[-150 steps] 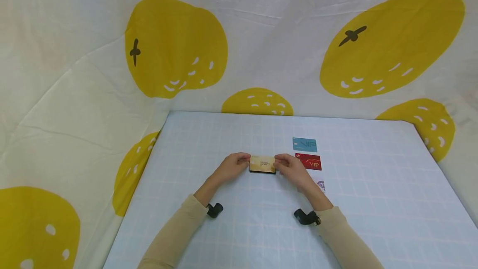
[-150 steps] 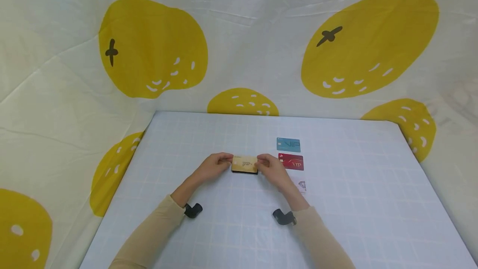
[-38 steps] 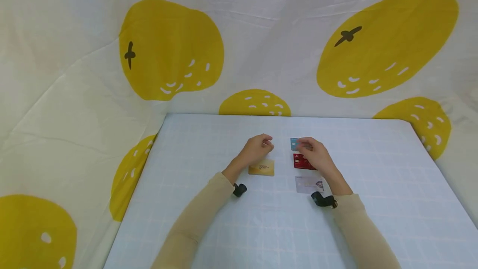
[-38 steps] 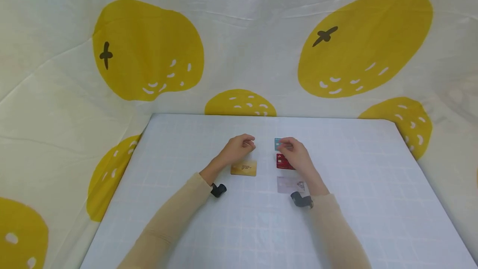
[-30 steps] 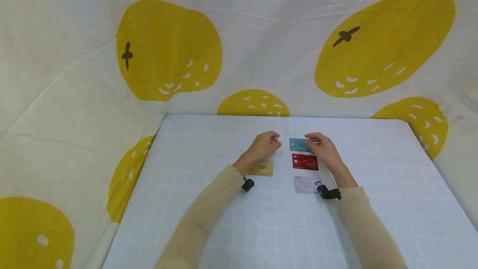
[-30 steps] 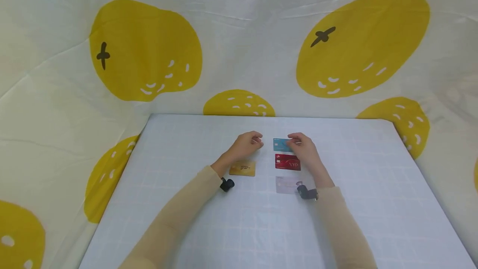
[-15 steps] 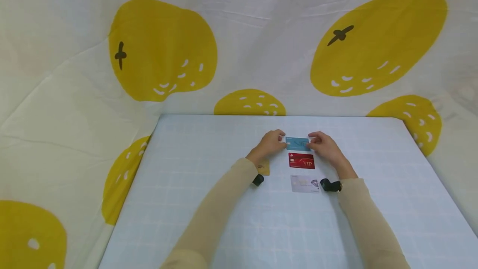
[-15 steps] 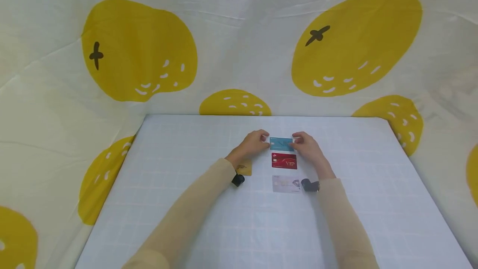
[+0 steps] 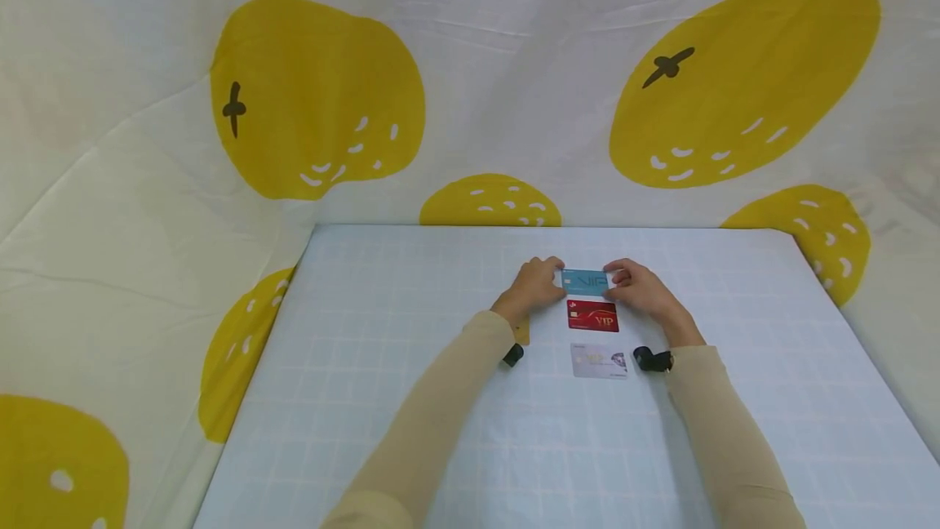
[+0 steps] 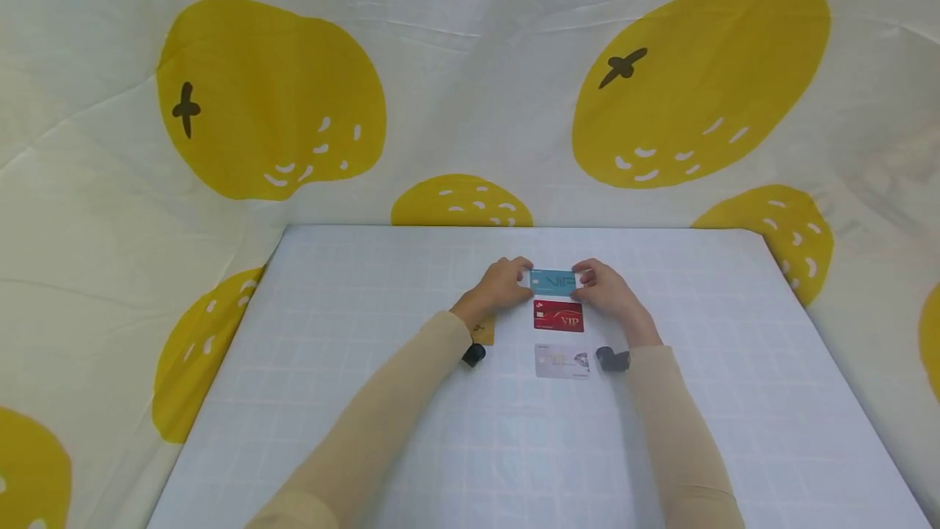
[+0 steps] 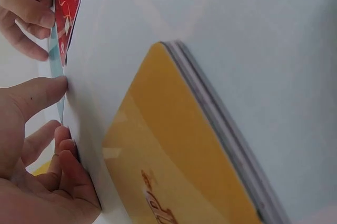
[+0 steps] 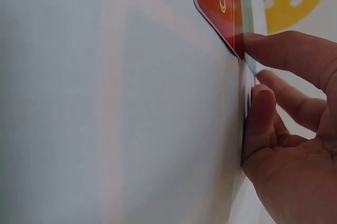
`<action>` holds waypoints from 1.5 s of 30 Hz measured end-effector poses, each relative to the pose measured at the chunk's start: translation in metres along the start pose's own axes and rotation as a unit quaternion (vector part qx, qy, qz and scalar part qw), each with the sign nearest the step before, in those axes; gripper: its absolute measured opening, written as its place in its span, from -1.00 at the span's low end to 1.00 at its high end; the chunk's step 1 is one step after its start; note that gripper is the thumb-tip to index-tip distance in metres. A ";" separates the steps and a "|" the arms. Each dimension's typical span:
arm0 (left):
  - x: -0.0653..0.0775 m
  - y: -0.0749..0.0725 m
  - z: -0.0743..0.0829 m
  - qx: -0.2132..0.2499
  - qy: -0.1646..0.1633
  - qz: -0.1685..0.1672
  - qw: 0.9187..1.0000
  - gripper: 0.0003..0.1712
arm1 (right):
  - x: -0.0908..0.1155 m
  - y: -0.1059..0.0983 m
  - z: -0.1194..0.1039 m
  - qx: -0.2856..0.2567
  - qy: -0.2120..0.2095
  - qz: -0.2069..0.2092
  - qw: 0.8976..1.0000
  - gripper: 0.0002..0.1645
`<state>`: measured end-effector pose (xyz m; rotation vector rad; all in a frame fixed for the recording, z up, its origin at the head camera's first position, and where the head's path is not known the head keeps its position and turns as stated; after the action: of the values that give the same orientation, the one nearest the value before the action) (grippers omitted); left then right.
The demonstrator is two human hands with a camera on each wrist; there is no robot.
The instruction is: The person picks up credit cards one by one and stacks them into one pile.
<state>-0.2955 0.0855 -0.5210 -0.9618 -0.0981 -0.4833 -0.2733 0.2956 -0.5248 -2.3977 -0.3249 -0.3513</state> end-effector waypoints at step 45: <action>0.005 0.004 0.005 0.084 -0.020 0.037 0.996 -0.48 | 0.003 0.007 -0.001 -0.019 0.000 0.063 0.998 -0.44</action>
<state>-0.2883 0.0901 -0.5197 -0.8075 -0.1366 -0.3809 -0.2684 0.2902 -0.5269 -2.4410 -0.1659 -0.3021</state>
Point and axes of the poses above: each hand's wrist, its own x-axis away from the middle knuckle, its own y-axis out of the palm, z = x × y, the point moved 4 cm from there along -x, towards the middle knuckle, and after that the axes turned 3 degrees about -z, right-handed, at the moved point
